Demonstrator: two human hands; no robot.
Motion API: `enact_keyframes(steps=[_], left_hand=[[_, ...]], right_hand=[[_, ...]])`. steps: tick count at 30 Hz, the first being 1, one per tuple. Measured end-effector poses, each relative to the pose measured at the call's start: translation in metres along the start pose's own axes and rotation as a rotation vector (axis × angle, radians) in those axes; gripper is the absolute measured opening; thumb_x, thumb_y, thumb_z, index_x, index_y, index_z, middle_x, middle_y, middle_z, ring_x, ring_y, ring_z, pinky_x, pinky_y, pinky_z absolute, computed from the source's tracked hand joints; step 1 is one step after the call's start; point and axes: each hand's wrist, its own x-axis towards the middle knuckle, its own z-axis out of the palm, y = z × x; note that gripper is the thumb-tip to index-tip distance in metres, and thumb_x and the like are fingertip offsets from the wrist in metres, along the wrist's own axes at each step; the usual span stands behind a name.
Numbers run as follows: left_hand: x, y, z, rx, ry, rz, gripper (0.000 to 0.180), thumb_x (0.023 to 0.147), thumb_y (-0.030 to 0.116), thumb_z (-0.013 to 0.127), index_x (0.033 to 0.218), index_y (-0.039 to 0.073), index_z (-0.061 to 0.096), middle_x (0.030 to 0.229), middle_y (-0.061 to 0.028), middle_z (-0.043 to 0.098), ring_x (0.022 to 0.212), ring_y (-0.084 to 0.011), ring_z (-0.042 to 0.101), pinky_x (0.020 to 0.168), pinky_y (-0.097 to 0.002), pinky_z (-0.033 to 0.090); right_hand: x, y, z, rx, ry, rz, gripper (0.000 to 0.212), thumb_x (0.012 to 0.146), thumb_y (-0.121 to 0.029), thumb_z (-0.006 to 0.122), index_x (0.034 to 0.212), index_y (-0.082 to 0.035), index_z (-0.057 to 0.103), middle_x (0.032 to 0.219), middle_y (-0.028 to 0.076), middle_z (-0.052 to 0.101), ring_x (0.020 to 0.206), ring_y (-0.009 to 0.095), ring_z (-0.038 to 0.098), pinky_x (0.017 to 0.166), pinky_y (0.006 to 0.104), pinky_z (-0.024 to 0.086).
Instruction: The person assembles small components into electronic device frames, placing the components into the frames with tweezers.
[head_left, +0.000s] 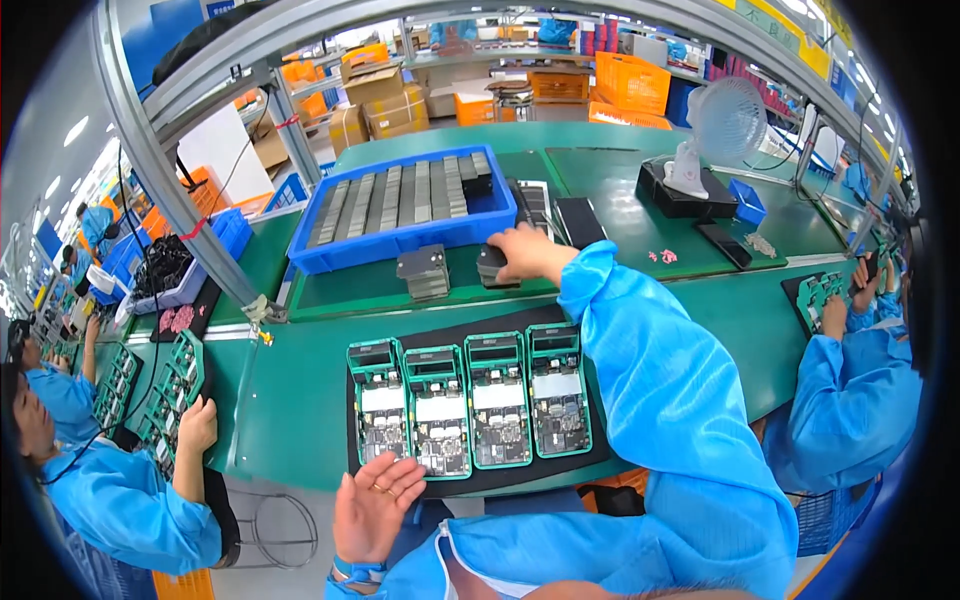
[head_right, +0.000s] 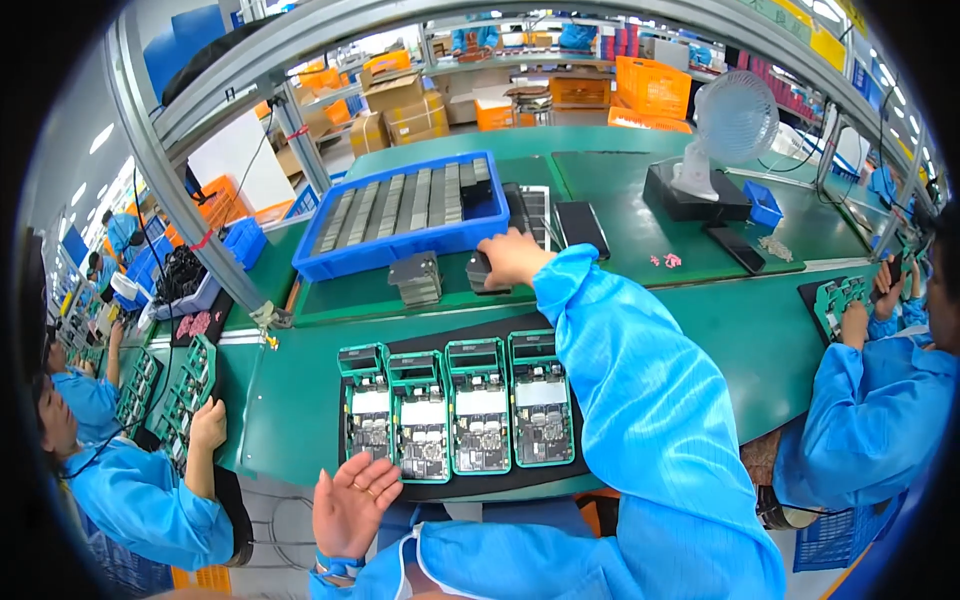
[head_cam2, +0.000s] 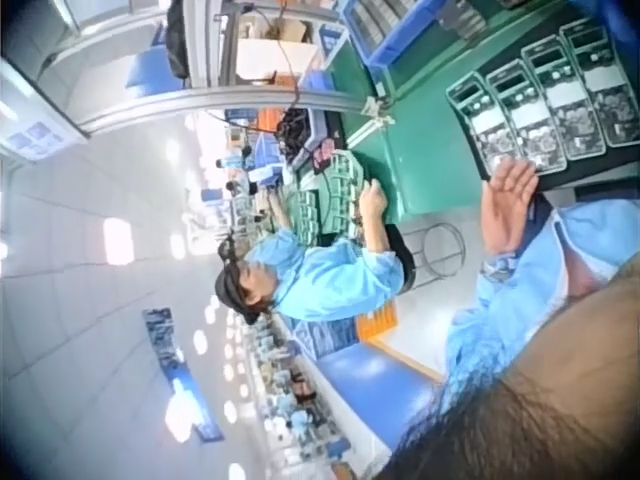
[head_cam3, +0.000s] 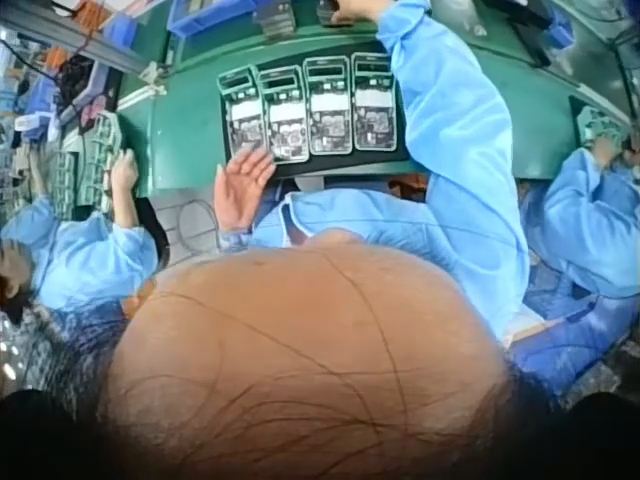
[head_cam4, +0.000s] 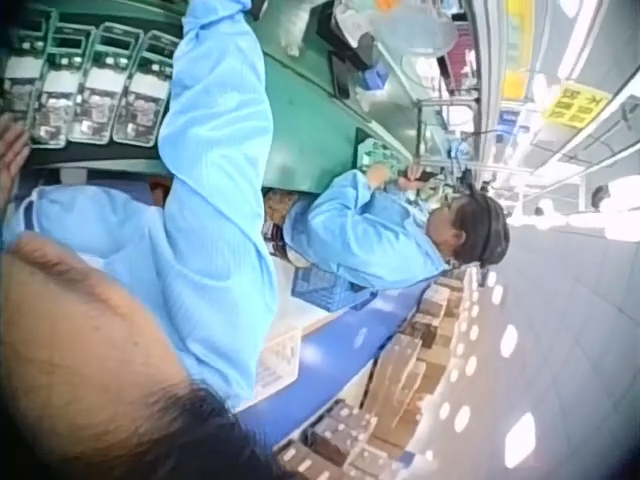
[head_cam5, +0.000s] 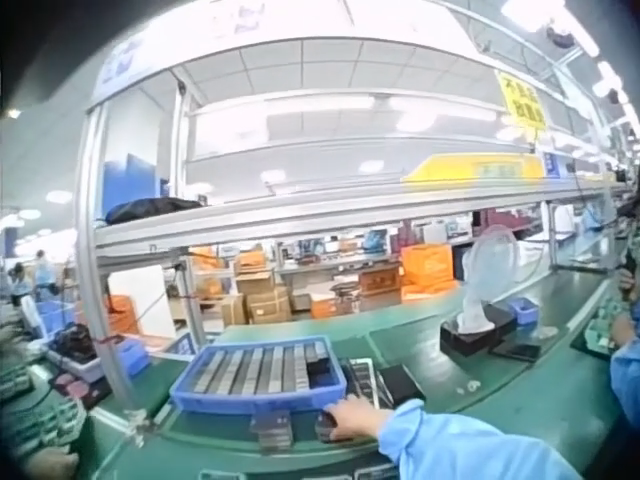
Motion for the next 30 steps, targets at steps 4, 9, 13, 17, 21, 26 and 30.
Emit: enact_keyframes(steps=[4,9,13,17,21,26,30], left_hand=[[0.009,-0.002,0.012,0.091,0.004,0.004,0.058,0.099,0.046,0.031,0.132,0.000,0.046,0.130,-0.0238,0.051,0.124,-0.0387,0.047,0.105,-0.0481,0.037],[0.018,-0.007,0.026,0.037,-0.097,-0.053,0.057,0.100,0.042,0.032,0.135,-0.002,0.042,0.135,-0.0223,0.047,0.127,-0.0361,0.044,0.108,-0.0457,0.034],[0.018,-0.012,0.043,-0.050,-0.150,-0.146,0.060,0.100,0.043,0.031,0.137,-0.004,0.039,0.140,-0.0252,0.040,0.131,-0.0379,0.038,0.110,-0.0472,0.031],[0.025,-0.028,0.061,-0.189,-0.246,-0.298,0.071,0.098,0.052,0.030,0.141,-0.004,0.031,0.142,-0.0244,0.037,0.133,-0.0369,0.036,0.113,-0.0477,0.026],[0.023,-0.073,0.064,-0.552,-0.418,-0.562,0.081,0.094,0.062,0.029,0.142,-0.002,0.026,0.142,-0.0182,0.039,0.132,-0.0311,0.038,0.110,-0.0469,0.028],[0.013,-0.098,0.055,-0.612,-0.454,-0.698,0.046,0.098,0.034,0.035,0.132,0.004,0.044,0.131,-0.0133,0.051,0.121,-0.0265,0.049,0.101,-0.0430,0.039],[0.009,-0.095,0.060,-0.351,-0.338,-0.752,0.039,0.096,0.022,0.043,0.129,0.003,0.047,0.125,-0.0134,0.055,0.116,-0.0263,0.053,0.099,-0.0426,0.042]], right_hand=[[0.002,0.003,0.001,0.011,0.033,-0.015,0.069,0.066,-0.035,0.079,0.126,-0.012,0.055,0.117,0.015,0.058,0.114,0.036,0.050,0.093,0.0509,0.042],[-0.008,0.005,-0.017,0.126,0.096,-0.013,0.066,0.069,-0.032,0.077,0.127,-0.011,0.053,0.120,0.017,0.055,0.115,0.038,0.049,0.095,0.0483,0.043],[-0.067,-0.020,-0.056,0.548,0.203,-0.245,0.061,0.071,-0.027,0.078,0.122,-0.003,0.056,0.115,0.019,0.059,0.108,0.036,0.056,0.095,0.0400,0.045],[-0.186,-0.096,-0.076,0.573,-0.006,-0.531,0.057,0.072,-0.021,0.074,0.122,-0.001,0.053,0.110,0.019,0.058,0.105,0.035,0.054,0.092,0.0428,0.044],[-0.279,-0.131,-0.025,0.458,0.052,-0.505,0.072,0.069,-0.023,0.076,0.131,-0.004,0.046,0.119,0.015,0.052,0.107,0.034,0.048,0.092,0.0432,0.041],[-0.321,-0.141,0.007,0.494,0.055,-0.325,0.069,0.071,-0.021,0.077,0.130,-0.003,0.048,0.126,0.017,0.049,0.113,0.036,0.045,0.096,0.0449,0.040],[-0.339,-0.140,0.009,0.578,0.129,-0.254,0.064,0.073,-0.020,0.076,0.129,-0.003,0.049,0.132,0.020,0.043,0.118,0.039,0.043,0.099,0.0455,0.041]])
